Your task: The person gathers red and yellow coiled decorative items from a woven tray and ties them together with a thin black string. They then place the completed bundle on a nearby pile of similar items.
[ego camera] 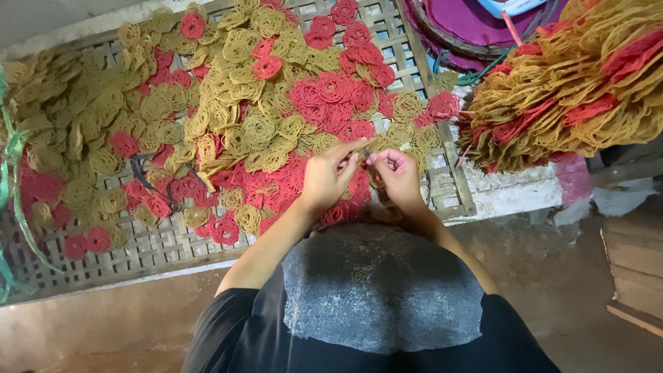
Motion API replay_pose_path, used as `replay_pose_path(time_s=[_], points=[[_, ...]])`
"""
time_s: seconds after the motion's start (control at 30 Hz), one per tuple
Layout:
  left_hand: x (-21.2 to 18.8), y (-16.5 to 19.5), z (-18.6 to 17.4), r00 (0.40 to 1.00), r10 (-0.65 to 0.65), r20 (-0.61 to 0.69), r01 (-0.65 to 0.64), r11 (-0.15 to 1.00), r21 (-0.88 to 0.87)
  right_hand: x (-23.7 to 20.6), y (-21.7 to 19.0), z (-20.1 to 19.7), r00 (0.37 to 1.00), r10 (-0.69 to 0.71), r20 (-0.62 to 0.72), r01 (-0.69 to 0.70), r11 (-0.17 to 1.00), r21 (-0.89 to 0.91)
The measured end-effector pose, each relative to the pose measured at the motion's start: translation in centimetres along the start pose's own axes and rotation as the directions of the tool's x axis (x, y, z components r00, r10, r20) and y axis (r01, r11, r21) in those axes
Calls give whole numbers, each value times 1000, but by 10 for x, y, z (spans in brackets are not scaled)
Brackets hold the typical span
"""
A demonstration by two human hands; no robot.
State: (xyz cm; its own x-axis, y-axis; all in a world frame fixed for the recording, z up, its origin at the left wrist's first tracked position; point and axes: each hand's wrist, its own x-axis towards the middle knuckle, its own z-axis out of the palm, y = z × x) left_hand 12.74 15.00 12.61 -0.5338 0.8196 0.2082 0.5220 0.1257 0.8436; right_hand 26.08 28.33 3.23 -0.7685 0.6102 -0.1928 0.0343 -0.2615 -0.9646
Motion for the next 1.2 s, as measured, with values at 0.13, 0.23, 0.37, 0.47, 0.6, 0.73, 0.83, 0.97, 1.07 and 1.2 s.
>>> replay_pose_path(time_s=[0.13,0.23,0.37,0.47,0.6,0.73,0.83,0.97,1.07,1.2], points=[[-2,0,3,1000,20,-2,-20,1000,12,-1,-1,-2,999,-33,3,33,997,-69],[-4,-5,7,1000,-6,8,6,1000,6,-1,-1,-3,999,-34,12,35,998,-42],[-6,-22,16,973,-225,39,228,971,-77,-1,1,-4,983,-176,44,179,981,-70],[-1,-44,21,915,-400,50,399,882,-252,-1,1,-4,987,-156,-25,155,987,-54],[3,-66,23,866,-491,95,403,571,-716,-2,-7,-5,966,-248,76,258,949,-181],[1,-70,22,874,-471,119,363,470,-804,-3,-17,-3,887,-393,241,457,818,-349],[-3,-68,22,874,-450,181,416,503,-758,-4,-21,4,977,-110,185,176,903,-393],[-6,-74,17,901,-356,249,413,524,-745,-7,-32,11,980,111,163,-86,985,-149],[-8,-86,17,910,-315,271,375,340,-863,-8,-48,11,923,-277,265,368,834,-410],[-13,-100,24,926,-300,229,312,266,-912,-9,-58,17,912,-306,273,406,768,-495]])
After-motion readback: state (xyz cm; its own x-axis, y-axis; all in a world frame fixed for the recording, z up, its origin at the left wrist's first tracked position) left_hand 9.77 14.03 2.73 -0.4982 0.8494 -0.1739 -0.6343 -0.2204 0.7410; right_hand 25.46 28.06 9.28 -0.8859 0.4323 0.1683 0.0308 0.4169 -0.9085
